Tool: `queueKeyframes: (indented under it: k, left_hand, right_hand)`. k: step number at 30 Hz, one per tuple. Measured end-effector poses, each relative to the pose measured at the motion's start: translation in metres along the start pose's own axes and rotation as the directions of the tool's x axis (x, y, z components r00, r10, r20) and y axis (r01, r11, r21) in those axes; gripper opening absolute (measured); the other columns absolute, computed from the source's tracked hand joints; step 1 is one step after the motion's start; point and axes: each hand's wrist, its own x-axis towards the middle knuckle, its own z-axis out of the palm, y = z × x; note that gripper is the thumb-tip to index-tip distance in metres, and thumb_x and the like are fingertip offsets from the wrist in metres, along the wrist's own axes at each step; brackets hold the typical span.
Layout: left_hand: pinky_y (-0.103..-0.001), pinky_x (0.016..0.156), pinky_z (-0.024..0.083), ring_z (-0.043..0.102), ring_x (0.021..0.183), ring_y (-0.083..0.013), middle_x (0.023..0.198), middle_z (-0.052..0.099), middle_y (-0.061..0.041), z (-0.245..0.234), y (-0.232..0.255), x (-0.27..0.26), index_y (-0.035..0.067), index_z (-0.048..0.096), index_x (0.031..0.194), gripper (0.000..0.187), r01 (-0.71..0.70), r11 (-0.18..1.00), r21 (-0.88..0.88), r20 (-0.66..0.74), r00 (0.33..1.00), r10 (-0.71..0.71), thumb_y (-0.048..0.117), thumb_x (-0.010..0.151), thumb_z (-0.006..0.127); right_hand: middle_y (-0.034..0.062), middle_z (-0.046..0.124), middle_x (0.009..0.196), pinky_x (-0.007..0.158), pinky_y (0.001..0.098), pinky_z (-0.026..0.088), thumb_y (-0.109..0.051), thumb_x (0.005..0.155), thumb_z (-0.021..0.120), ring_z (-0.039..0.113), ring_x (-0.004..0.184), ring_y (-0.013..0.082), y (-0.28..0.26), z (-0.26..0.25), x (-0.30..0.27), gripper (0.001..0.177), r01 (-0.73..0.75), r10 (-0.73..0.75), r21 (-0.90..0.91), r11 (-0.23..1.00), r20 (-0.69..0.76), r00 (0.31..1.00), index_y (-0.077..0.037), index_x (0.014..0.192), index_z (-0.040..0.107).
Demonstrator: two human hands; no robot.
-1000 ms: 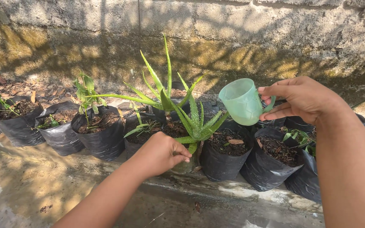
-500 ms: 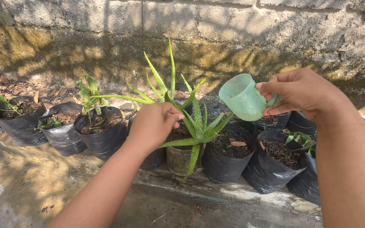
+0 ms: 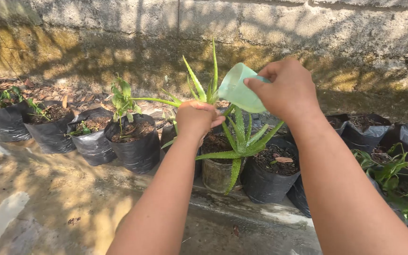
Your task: Watering aloe vera plants in individual black poly bags using a small cup and a bucket of water.
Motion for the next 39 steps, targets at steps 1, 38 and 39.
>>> queueKeyframes:
  k: [1,38,39]
  left_hand:
    - [-0.030,0.061,0.066,0.080,0.071,-0.0246,0.088,0.075,-0.018,-0.005,0.004,-0.002,-0.008,0.068,0.087,0.007,-0.001,1.000,-0.001,-0.007,1.000,0.001,-0.012,0.081,0.070]
    - [-0.070,0.118,-0.008,0.007,0.155,-0.0418,0.160,0.036,-0.005,-0.080,-0.097,0.059,0.025,0.049,0.148,0.049,-0.193,-0.033,0.981,0.186,0.970,-0.159,0.035,0.102,0.036]
    - [-0.073,0.116,-0.013,0.003,0.156,-0.0422,0.163,0.033,-0.004,-0.081,-0.098,0.059,0.025,0.047,0.150,0.051,-0.171,-0.060,0.983,0.154,0.963,-0.222,0.036,0.102,0.033]
  right_hand:
    - [0.0125,0.076,0.084,0.061,0.0344,0.058,-0.036,0.086,0.084,0.074,0.070,0.0248,0.003,0.002,0.001,0.034,0.005,-0.005,0.002,1.000,0.004,1.000,-0.005,0.101,0.081]
    - [0.0192,0.069,0.092,0.073,0.0390,0.067,-0.023,0.100,0.067,0.077,0.078,0.0365,0.059,-0.041,0.010,0.032,-0.405,0.346,0.394,0.825,0.215,0.913,0.009,0.104,0.069]
    - [0.0200,0.069,0.091,0.073,0.0401,0.067,-0.022,0.101,0.067,0.077,0.078,0.0373,0.062,-0.041,0.009,0.031,-0.398,0.345,0.383,0.833,0.201,0.917,0.008,0.103,0.069]
